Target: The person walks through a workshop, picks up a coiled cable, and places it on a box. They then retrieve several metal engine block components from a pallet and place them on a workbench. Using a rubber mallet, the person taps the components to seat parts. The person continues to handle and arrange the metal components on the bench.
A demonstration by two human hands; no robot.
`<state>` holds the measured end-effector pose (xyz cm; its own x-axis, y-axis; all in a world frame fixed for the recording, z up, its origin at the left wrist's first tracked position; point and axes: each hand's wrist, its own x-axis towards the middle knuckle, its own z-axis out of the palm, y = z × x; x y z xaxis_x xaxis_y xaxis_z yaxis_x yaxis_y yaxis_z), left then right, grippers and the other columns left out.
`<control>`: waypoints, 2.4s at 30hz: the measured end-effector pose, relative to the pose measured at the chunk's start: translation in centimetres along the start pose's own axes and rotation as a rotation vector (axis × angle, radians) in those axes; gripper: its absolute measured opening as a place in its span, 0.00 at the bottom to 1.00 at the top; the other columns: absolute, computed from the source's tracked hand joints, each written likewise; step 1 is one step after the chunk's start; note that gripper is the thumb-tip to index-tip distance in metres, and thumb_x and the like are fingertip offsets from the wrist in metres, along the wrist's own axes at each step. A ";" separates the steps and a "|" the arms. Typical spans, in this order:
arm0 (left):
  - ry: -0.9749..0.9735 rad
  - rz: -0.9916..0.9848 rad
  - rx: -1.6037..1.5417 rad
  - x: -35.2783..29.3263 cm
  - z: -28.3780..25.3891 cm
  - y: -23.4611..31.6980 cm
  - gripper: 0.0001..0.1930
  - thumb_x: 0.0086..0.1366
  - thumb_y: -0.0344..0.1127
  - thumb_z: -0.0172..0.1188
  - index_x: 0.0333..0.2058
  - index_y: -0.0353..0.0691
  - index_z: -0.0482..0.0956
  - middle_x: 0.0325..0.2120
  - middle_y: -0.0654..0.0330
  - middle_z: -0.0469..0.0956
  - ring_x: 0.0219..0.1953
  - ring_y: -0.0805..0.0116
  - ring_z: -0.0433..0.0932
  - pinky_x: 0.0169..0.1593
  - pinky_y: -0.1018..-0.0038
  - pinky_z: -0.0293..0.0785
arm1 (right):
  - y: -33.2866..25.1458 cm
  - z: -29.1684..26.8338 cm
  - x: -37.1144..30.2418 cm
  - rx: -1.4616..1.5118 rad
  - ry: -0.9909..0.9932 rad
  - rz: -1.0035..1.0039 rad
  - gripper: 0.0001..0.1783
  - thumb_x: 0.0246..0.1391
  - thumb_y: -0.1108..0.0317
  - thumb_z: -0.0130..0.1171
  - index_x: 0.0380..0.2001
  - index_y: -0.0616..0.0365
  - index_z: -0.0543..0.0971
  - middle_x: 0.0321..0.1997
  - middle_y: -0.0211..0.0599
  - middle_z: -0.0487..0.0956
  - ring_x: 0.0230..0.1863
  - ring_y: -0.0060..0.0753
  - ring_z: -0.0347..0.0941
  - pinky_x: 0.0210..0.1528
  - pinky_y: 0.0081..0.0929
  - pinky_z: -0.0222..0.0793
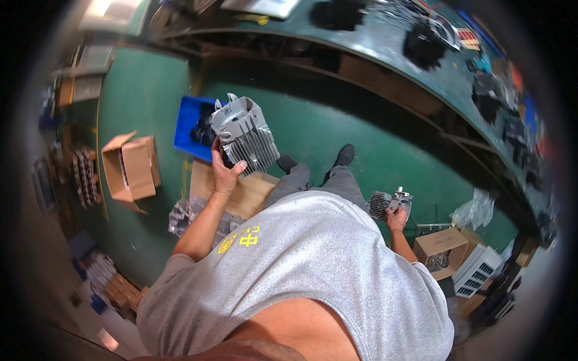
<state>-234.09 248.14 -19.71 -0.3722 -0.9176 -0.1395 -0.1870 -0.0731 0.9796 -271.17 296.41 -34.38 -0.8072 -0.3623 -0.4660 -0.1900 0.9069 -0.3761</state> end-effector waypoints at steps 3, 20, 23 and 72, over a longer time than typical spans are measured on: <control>-0.122 -0.012 -0.013 2.7 6.8 1.6 0.59 0.44 0.50 0.77 0.69 0.31 0.50 0.62 0.48 0.64 0.65 0.57 0.65 0.68 0.62 0.62 | 3.3 -0.3 -0.4 0.050 -0.001 0.125 0.13 0.46 0.66 0.72 0.28 0.63 0.80 0.26 0.44 0.82 0.29 0.40 0.80 0.38 0.38 0.76; -1.198 -0.640 -0.936 13.7 45.0 17.1 0.48 0.49 0.57 0.70 0.66 0.40 0.65 0.58 0.54 0.74 0.58 0.56 0.76 0.60 0.58 0.76 | 5.6 0.2 -2.5 0.356 0.513 0.543 0.16 0.43 0.65 0.74 0.22 0.63 0.76 0.25 0.46 0.81 0.29 0.40 0.78 0.36 0.38 0.74; -1.459 -0.575 -0.987 15.6 51.0 21.5 0.50 0.50 0.62 0.69 0.68 0.44 0.64 0.62 0.52 0.71 0.61 0.50 0.73 0.62 0.52 0.75 | 4.3 0.1 -5.3 0.485 0.632 0.671 0.18 0.41 0.65 0.74 0.19 0.62 0.73 0.20 0.45 0.77 0.24 0.37 0.75 0.31 0.42 0.71; -1.685 -1.146 -0.454 -33.7 155.2 26.7 0.41 0.67 0.73 0.36 0.68 0.51 0.65 0.63 0.58 0.70 0.64 0.50 0.70 0.67 0.44 0.64 | 63.1 -61.8 18.5 0.623 0.968 0.856 0.16 0.43 0.63 0.72 0.28 0.65 0.80 0.24 0.49 0.79 0.28 0.46 0.77 0.34 0.39 0.72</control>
<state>-367.60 337.74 -11.26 -0.6023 0.7480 -0.2790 -0.7947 -0.5288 0.2980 -332.66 360.16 -17.24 -0.6497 0.7534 -0.1009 0.6074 0.4347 -0.6649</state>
